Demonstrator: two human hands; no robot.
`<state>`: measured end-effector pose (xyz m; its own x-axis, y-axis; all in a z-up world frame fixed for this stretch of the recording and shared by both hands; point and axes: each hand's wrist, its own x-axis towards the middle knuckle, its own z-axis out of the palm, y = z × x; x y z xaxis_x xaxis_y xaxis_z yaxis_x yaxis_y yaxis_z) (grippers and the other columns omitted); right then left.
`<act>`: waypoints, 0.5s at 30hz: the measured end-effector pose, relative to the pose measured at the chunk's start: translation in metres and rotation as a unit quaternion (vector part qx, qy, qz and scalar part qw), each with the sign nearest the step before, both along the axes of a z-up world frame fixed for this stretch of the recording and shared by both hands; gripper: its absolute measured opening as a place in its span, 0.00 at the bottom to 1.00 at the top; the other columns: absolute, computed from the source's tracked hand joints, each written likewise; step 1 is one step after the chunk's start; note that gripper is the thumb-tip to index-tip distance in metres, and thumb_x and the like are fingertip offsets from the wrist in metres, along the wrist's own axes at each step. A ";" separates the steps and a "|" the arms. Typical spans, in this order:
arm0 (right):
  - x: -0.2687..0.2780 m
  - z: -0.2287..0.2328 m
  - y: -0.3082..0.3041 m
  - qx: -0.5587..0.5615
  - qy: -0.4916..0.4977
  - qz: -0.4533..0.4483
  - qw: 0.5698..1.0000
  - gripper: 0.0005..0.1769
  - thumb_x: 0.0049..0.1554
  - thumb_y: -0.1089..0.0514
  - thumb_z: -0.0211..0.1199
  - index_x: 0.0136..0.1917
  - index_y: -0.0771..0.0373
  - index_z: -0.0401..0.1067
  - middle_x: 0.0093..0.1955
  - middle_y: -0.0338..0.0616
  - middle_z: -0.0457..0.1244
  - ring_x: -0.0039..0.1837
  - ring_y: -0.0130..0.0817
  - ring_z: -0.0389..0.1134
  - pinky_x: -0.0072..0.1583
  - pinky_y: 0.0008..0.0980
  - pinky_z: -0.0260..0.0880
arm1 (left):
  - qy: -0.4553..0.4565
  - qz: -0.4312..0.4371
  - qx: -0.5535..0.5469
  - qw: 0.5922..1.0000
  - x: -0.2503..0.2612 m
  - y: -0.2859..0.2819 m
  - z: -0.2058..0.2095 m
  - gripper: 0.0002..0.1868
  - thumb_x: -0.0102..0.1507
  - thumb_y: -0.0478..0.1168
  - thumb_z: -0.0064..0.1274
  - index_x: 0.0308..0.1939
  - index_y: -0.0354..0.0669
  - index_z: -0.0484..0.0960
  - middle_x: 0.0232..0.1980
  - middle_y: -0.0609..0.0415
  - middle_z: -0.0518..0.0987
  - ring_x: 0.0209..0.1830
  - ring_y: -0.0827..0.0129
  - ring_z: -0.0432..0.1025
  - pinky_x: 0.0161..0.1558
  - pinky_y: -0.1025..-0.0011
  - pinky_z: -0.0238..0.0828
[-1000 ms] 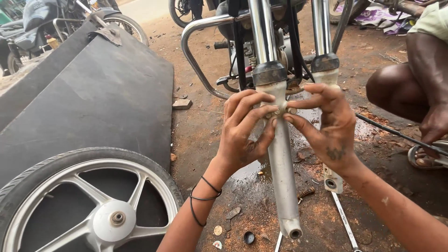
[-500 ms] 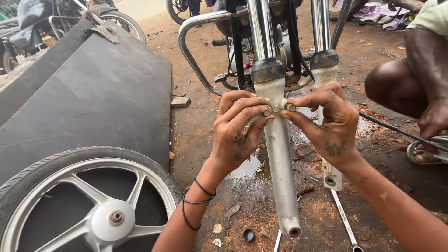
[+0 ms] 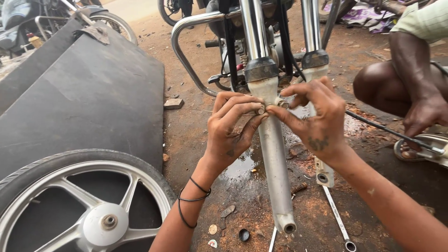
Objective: Installing and tightening the front forks of a motorcycle using a wrench.
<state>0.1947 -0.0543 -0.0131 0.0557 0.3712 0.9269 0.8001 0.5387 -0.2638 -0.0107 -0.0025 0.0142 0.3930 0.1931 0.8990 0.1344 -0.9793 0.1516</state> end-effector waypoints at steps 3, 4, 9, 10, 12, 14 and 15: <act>0.000 0.006 -0.012 0.013 -0.040 0.018 0.999 0.18 0.56 0.56 0.74 0.57 0.62 0.74 0.48 0.44 0.70 0.48 0.34 0.67 0.53 0.33 0.69 | -0.002 -0.006 -0.004 1.000 0.001 0.001 0.002 0.13 0.61 0.33 0.67 0.48 0.42 0.83 0.53 0.56 0.83 0.58 0.62 0.73 0.59 0.65 0.74; 0.000 0.006 -0.016 0.033 -0.073 0.063 0.995 0.17 0.59 0.59 0.69 0.61 0.64 0.72 0.55 0.46 0.70 0.51 0.36 0.67 0.56 0.33 0.70 | -0.003 -0.009 -0.004 1.000 0.000 0.001 0.001 0.13 0.60 0.33 0.67 0.48 0.42 0.82 0.53 0.56 0.83 0.58 0.61 0.73 0.60 0.65 0.74; 0.000 0.016 -0.029 0.011 -0.141 0.033 0.989 0.13 0.63 0.66 0.63 0.61 0.60 0.73 0.53 0.42 0.69 0.52 0.39 0.70 0.55 0.34 0.73 | -0.007 -0.012 -0.005 1.000 0.001 0.006 -0.003 0.14 0.61 0.33 0.67 0.48 0.42 0.82 0.53 0.56 0.83 0.59 0.61 0.73 0.61 0.65 0.74; -0.004 0.024 -0.035 0.010 -0.160 0.020 0.987 0.13 0.62 0.66 0.62 0.61 0.61 0.73 0.52 0.43 0.69 0.51 0.41 0.69 0.55 0.37 0.72 | -0.009 -0.014 -0.003 1.000 0.002 0.007 -0.003 0.14 0.61 0.33 0.67 0.48 0.42 0.82 0.53 0.56 0.83 0.59 0.61 0.73 0.61 0.65 0.74; 0.005 0.013 -0.025 -0.009 -0.152 0.005 0.988 0.13 0.62 0.63 0.65 0.61 0.62 0.72 0.48 0.44 0.68 0.48 0.38 0.68 0.51 0.36 0.72 | -0.014 -0.018 -0.008 1.000 0.003 0.006 -0.006 0.14 0.61 0.33 0.67 0.48 0.42 0.82 0.54 0.56 0.82 0.59 0.61 0.73 0.61 0.65 0.74; 0.010 0.002 -0.016 -0.023 -0.142 -0.009 0.990 0.14 0.63 0.60 0.68 0.61 0.62 0.72 0.44 0.45 0.67 0.45 0.35 0.67 0.47 0.34 0.71 | -0.017 -0.021 -0.008 1.000 0.002 0.005 -0.006 0.14 0.61 0.33 0.67 0.48 0.42 0.82 0.54 0.55 0.82 0.59 0.61 0.73 0.61 0.65 0.74; 0.011 -0.005 -0.013 -0.064 -0.141 -0.015 0.988 0.14 0.64 0.60 0.66 0.62 0.62 0.71 0.45 0.46 0.67 0.44 0.34 0.67 0.44 0.33 0.72 | -0.019 -0.021 -0.006 1.000 0.003 0.005 -0.007 0.14 0.61 0.33 0.67 0.49 0.41 0.81 0.54 0.55 0.82 0.59 0.61 0.74 0.61 0.65 0.74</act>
